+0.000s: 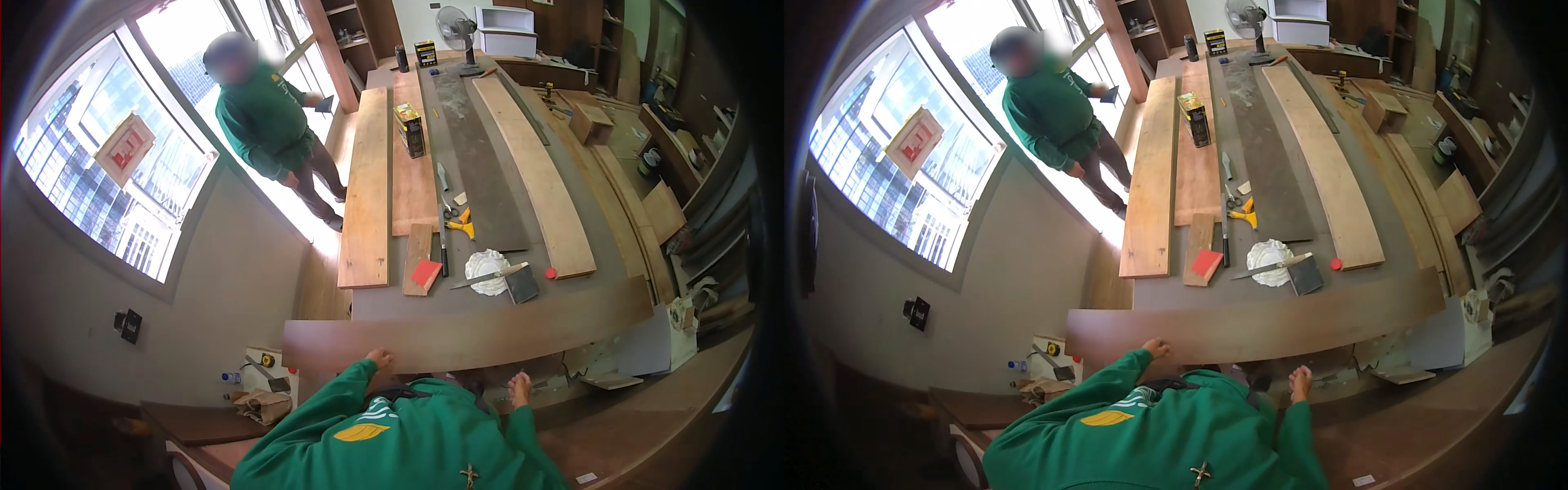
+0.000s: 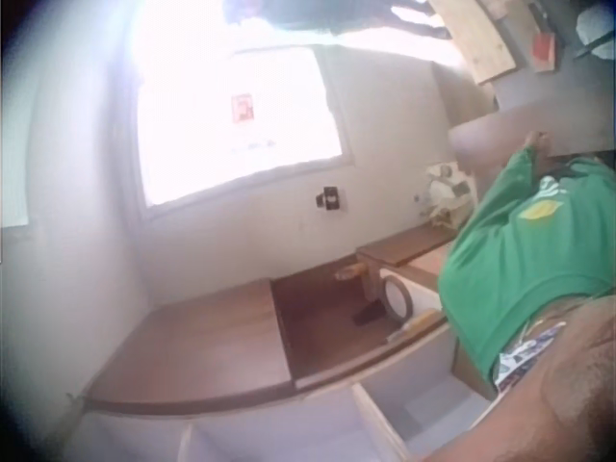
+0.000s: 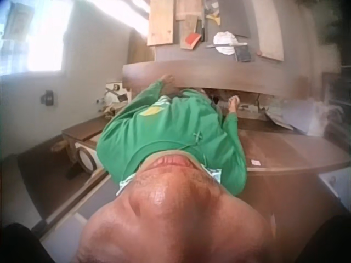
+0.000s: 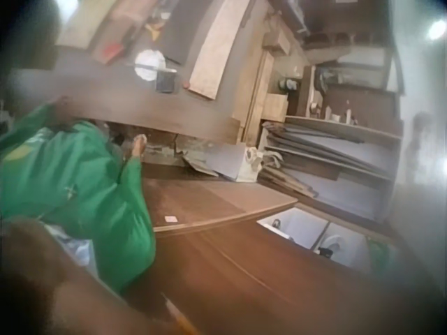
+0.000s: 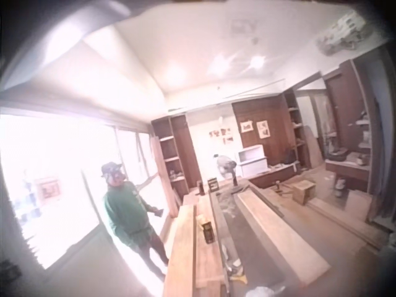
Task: The person sands the edge and surface of a wooden plank using a small sanding block, periodically checking the surface by hand.
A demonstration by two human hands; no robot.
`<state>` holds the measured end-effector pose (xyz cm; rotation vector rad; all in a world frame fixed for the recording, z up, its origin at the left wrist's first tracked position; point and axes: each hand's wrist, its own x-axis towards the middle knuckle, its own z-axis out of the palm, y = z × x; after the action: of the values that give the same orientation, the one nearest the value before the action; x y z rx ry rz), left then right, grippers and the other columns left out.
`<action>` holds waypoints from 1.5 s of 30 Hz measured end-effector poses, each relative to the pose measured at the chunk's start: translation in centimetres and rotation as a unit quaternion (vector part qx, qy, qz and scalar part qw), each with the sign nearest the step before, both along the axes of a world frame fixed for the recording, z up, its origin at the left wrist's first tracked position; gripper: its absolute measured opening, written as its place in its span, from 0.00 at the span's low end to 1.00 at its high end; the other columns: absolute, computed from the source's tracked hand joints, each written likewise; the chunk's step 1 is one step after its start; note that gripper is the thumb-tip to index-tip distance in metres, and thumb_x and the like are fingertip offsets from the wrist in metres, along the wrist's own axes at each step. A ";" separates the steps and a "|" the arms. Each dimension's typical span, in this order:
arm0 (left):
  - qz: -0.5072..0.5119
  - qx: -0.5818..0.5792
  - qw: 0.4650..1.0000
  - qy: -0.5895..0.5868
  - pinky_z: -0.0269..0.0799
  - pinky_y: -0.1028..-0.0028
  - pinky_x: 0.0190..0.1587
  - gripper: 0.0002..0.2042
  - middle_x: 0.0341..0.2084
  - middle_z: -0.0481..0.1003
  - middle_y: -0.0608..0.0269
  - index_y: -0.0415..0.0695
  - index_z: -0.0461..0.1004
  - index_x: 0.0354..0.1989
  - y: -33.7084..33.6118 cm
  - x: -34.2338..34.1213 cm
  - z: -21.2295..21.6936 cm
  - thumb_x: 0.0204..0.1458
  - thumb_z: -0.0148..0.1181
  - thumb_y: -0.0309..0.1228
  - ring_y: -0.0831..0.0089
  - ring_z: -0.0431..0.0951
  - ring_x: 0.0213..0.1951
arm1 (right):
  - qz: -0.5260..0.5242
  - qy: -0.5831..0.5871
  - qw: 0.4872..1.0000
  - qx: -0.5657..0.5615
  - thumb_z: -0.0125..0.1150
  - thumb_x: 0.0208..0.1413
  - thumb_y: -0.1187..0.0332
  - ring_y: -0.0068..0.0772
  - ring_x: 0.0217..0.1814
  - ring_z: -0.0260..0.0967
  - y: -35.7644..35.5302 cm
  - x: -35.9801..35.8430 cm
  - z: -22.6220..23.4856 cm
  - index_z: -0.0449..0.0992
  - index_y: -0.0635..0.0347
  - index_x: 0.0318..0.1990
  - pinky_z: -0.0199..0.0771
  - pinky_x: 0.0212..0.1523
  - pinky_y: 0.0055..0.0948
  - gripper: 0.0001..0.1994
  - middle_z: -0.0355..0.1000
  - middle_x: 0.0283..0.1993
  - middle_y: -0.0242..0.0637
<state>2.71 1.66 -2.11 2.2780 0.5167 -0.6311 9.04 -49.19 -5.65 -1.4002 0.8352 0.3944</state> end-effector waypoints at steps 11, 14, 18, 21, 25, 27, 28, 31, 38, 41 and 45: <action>-0.092 -0.153 0.984 -0.024 0.72 0.64 0.47 0.19 0.40 0.78 0.49 0.43 0.72 0.50 -11.7 10.5 3.5 0.55 0.54 0.41 0.57 0.78 0.42 | 0.002 -0.011 1.000 -0.005 0.50 0.60 0.62 0.25 0.35 0.70 0.6 0.9 0.0 0.68 0.52 0.54 0.69 0.33 0.28 0.15 0.71 0.38 0.30; -0.054 -0.204 0.977 -0.032 0.72 0.64 0.46 0.19 0.39 0.78 0.49 0.42 0.72 0.50 -14.3 11.8 5.5 0.55 0.54 0.40 0.58 0.78 0.41 | -0.037 0.046 0.998 0.005 0.48 0.61 0.61 0.25 0.33 0.70 -1.0 -2.6 -2.7 0.69 0.52 0.50 0.68 0.29 0.27 0.13 0.70 0.35 0.29; -0.093 -0.185 0.974 -0.087 0.72 0.64 0.45 0.19 0.39 0.77 0.47 0.41 0.72 0.49 -17.1 13.1 6.1 0.54 0.55 0.41 0.57 0.78 0.41 | -0.053 0.077 0.992 0.086 0.46 0.62 0.59 0.25 0.30 0.68 -5.8 -6.3 -8.0 0.68 0.52 0.42 0.67 0.23 0.29 0.09 0.68 0.32 0.30; -0.096 -0.148 0.982 -0.064 0.72 0.64 0.46 0.18 0.39 0.78 0.48 0.43 0.75 0.47 -15.8 11.4 3.9 0.53 0.55 0.42 0.57 0.78 0.42 | -0.022 0.076 0.988 0.131 0.46 0.62 0.59 0.27 0.30 0.68 -6.4 -6.9 -10.2 0.68 0.51 0.41 0.68 0.22 0.30 0.09 0.68 0.32 0.30; -0.094 -0.087 0.992 -0.016 0.71 0.63 0.49 0.16 0.40 0.78 0.52 0.46 0.78 0.44 -10.4 5.4 -0.8 0.52 0.54 0.41 0.57 0.77 0.44 | 0.015 0.084 0.994 0.072 0.46 0.62 0.59 0.29 0.32 0.69 -3.0 -5.1 -7.4 0.69 0.49 0.47 0.70 0.28 0.28 0.11 0.69 0.34 0.31; -0.140 -0.051 0.989 0.008 0.71 0.63 0.50 0.16 0.40 0.78 0.52 0.47 0.78 0.45 -11.5 5.3 -1.1 0.52 0.54 0.40 0.57 0.77 0.45 | 0.014 0.070 0.995 0.075 0.47 0.61 0.60 0.30 0.35 0.69 -5.5 -3.4 -7.5 0.68 0.49 0.51 0.71 0.32 0.29 0.13 0.70 0.37 0.32; -0.131 -0.064 0.989 0.018 0.72 0.63 0.49 0.16 0.40 0.78 0.52 0.47 0.78 0.46 -12.9 5.9 -1.2 0.52 0.54 0.39 0.57 0.78 0.44 | 0.021 0.044 0.996 0.075 0.47 0.62 0.61 0.31 0.37 0.70 -7.6 -2.2 -7.6 0.67 0.50 0.53 0.72 0.34 0.31 0.14 0.71 0.38 0.34; -0.075 -0.072 0.994 0.040 0.73 0.64 0.47 0.15 0.38 0.79 0.51 0.45 0.79 0.44 -12.2 3.7 -1.9 0.50 0.57 0.39 0.60 0.79 0.41 | 0.048 0.035 0.996 0.068 0.51 0.61 0.60 0.30 0.37 0.71 -8.3 -0.3 -5.3 0.67 0.50 0.54 0.72 0.36 0.33 0.16 0.72 0.41 0.35; 0.010 -0.056 0.998 0.003 0.71 0.64 0.50 0.17 0.40 0.78 0.50 0.46 0.77 0.47 -13.3 0.3 -3.7 0.52 0.57 0.40 0.60 0.78 0.45 | 0.079 0.028 0.996 0.026 0.52 0.60 0.60 0.27 0.38 0.70 -9.7 3.3 -2.4 0.68 0.50 0.53 0.71 0.36 0.29 0.15 0.71 0.40 0.31; 0.036 -0.111 0.992 0.049 0.70 0.64 0.52 0.16 0.39 0.78 0.50 0.46 0.76 0.47 -18.8 1.8 -1.3 0.52 0.57 0.39 0.59 0.77 0.47 | 0.071 0.017 0.997 0.008 0.51 0.60 0.60 0.26 0.36 0.70 -14.0 2.4 -3.7 0.68 0.49 0.53 0.71 0.32 0.27 0.15 0.71 0.38 0.31; -0.018 -0.095 0.993 0.066 0.71 0.64 0.49 0.19 0.40 0.78 0.52 0.44 0.73 0.50 -22.0 1.6 0.3 0.54 0.55 0.41 0.59 0.77 0.45 | 0.045 0.054 0.997 0.025 0.48 0.61 0.59 0.24 0.33 0.68 -15.1 -0.6 -4.4 0.69 0.47 0.51 0.69 0.31 0.27 0.13 0.70 0.36 0.30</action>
<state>4.30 -20.38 -1.85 2.0797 0.4582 -0.8187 8.45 -64.29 -10.09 -1.3828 0.8448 0.5610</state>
